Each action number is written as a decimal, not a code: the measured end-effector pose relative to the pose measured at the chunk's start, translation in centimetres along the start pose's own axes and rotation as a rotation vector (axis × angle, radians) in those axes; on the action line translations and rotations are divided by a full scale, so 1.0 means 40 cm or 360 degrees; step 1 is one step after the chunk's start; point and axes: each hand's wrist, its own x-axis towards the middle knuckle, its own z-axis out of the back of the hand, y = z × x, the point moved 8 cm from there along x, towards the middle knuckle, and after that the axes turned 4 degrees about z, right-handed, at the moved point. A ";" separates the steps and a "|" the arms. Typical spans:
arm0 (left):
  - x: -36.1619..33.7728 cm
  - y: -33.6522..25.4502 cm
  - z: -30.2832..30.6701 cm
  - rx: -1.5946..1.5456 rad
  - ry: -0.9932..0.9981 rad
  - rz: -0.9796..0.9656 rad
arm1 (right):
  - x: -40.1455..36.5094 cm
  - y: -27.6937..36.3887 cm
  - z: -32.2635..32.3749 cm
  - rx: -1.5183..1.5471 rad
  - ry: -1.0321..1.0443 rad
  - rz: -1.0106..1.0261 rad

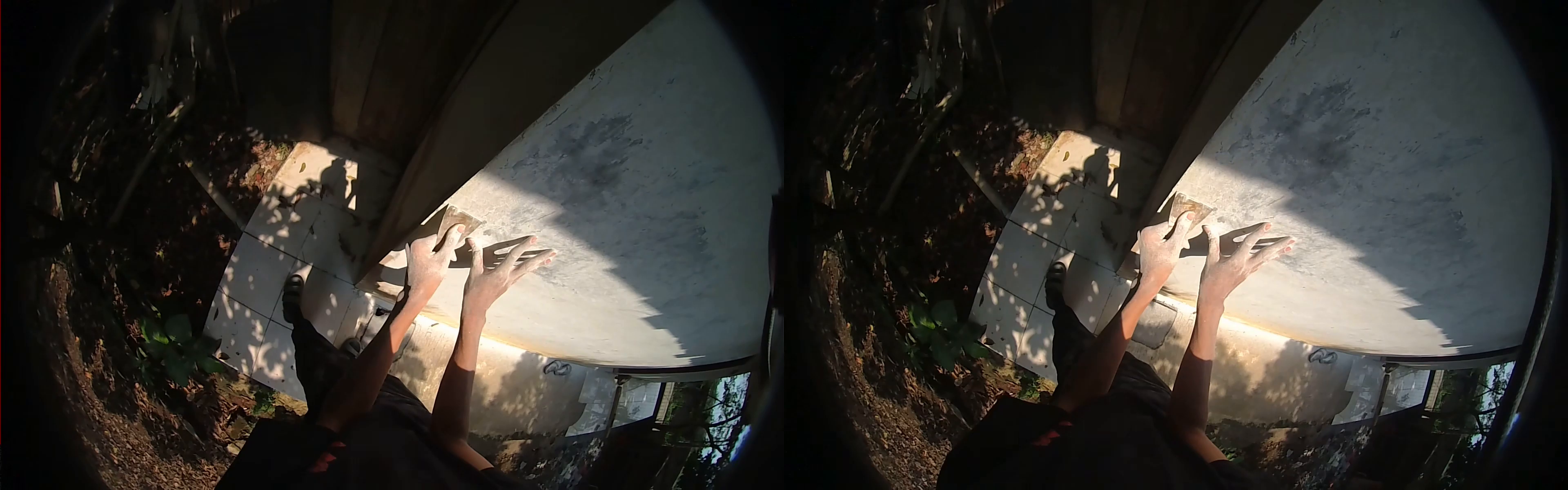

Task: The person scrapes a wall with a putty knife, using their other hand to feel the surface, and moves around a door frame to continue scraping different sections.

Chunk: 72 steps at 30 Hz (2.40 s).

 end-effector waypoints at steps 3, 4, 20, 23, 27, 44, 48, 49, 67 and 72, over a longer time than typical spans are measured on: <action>0.016 -0.178 -0.039 -0.0217 0.0027 -0.0187 | -0.012 -0.004 0.000 0.0021 0.0026 -0.0038; 0.016 -0.149 -0.040 -0.0134 0.0035 -0.0146 | -0.010 -0.007 0.003 0.0011 0.0030 -0.0041; 0.002 0.057 0.049 0.0086 -0.0197 0.0051 | -0.019 -0.026 0.022 0.0077 -0.0101 -0.0102; -0.006 0.083 0.065 0.0013 -0.0201 0.0107 | -0.021 -0.027 0.024 0.0091 -0.0076 -0.0152; 0.014 -0.093 0.021 0.0013 -0.0130 -0.0123 | -0.023 -0.029 0.022 0.0129 -0.0087 -0.0146; -0.003 0.058 0.069 -0.0074 -0.0216 0.0084 | -0.016 -0.022 0.029 0.0143 -0.0083 -0.0162; -0.007 -0.078 0.052 0.0136 -0.0156 0.0006 | -0.024 -0.028 0.025 0.0159 -0.0068 -0.0181; 0.003 -0.097 0.032 0.0108 -0.0200 -0.0049 | -0.022 -0.029 0.023 0.0176 -0.0087 -0.0170; -0.019 0.120 0.061 0.0054 -0.0263 0.0241 | -0.023 -0.039 0.023 0.0252 -0.0100 -0.0214; -0.006 -0.127 -0.007 -0.0105 -0.0211 -0.0108 | -0.023 -0.038 0.021 0.0267 -0.0108 -0.0200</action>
